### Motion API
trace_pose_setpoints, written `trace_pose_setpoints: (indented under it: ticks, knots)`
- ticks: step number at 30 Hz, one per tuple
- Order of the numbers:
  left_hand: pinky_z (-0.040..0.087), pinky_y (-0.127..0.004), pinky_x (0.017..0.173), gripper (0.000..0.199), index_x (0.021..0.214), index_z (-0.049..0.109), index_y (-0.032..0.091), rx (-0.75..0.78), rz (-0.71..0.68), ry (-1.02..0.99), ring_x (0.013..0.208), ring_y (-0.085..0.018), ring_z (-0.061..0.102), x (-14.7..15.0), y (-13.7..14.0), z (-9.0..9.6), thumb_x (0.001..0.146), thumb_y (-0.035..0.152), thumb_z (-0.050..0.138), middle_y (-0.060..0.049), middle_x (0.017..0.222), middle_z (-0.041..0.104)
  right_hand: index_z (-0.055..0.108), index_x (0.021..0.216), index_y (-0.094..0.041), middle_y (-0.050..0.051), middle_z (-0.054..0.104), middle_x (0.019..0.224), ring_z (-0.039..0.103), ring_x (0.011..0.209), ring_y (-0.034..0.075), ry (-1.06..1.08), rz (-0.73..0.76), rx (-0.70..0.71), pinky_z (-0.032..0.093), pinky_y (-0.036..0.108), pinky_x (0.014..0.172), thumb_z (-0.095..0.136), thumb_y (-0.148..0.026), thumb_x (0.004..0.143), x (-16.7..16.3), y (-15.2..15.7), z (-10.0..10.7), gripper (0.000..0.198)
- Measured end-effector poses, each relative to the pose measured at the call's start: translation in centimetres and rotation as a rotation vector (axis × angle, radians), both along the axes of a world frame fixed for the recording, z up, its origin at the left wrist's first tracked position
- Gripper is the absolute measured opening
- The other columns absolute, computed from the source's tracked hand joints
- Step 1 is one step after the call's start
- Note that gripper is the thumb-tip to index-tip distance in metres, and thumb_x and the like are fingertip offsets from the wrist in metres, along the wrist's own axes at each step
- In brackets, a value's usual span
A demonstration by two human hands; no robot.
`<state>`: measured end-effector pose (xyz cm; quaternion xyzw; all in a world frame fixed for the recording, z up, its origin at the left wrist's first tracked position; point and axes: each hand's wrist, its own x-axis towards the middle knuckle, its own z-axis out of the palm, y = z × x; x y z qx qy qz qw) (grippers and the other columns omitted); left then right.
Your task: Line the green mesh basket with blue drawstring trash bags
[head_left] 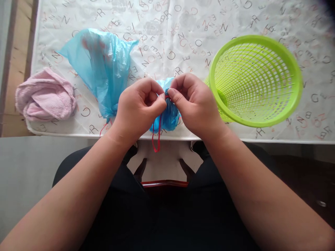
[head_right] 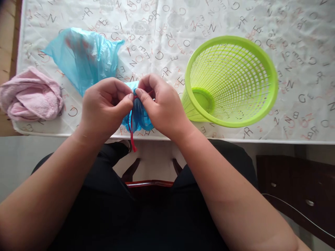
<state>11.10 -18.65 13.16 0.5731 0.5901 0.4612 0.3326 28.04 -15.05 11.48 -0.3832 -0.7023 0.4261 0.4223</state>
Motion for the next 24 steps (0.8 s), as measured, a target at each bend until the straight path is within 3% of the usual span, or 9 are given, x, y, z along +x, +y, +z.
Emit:
trace_pose_setpoints:
  ticks: [5, 10, 18, 24]
  knots:
    - [0.048, -0.028, 0.058, 0.015, 0.089, 0.074, 0.023, -0.058, -0.052, -0.092, 0.065, -0.014, 0.06, -0.1, -0.1, -0.3, 0.091, 0.033, 0.085, 0.0, 0.07, 0.062, 0.061, 0.096, -0.024, 0.0, 0.064, 0.092, 0.065, 0.087, 0.017, -0.034, -0.097, 0.095, 0.061, 0.037, 0.089, 0.063, -0.032, 0.106, 0.2, -0.2, 0.4, 0.013]
    - [0.05, -0.029, 0.061, 0.015, 0.089, 0.077, 0.021, -0.121, -0.078, -0.112, 0.071, -0.016, 0.064, -0.1, 0.0, -0.5, 0.088, 0.033, 0.086, -0.003, 0.078, 0.07, 0.063, 0.097, -0.024, 0.002, 0.067, 0.095, 0.067, 0.095, 0.02, -0.115, -0.098, 0.175, 0.06, 0.042, 0.096, 0.058, -0.025, 0.105, 0.3, -0.3, 0.4, 0.01]
    - [0.048, -0.029, 0.062, 0.009, 0.082, 0.072, 0.022, -0.086, 0.029, 0.121, 0.07, -0.015, 0.06, 0.1, -0.3, -0.3, 0.079, 0.017, 0.08, -0.001, 0.073, 0.068, 0.065, 0.102, -0.024, 0.001, 0.071, 0.093, 0.069, 0.087, 0.019, -0.216, -0.095, 0.142, 0.06, 0.038, 0.085, 0.059, -0.025, 0.105, -0.2, -0.3, -0.7, 0.007]
    - [0.046, -0.028, 0.059, 0.006, 0.081, 0.071, 0.021, -0.119, 0.029, 0.054, 0.067, -0.014, 0.059, -0.1, 0.1, -0.3, 0.08, 0.016, 0.075, -0.001, 0.073, 0.068, 0.06, 0.103, -0.028, 0.004, 0.068, 0.1, 0.069, 0.095, 0.022, -0.227, -0.192, 0.27, 0.061, 0.042, 0.091, 0.056, -0.025, 0.107, -0.2, -0.8, -0.5, 0.006]
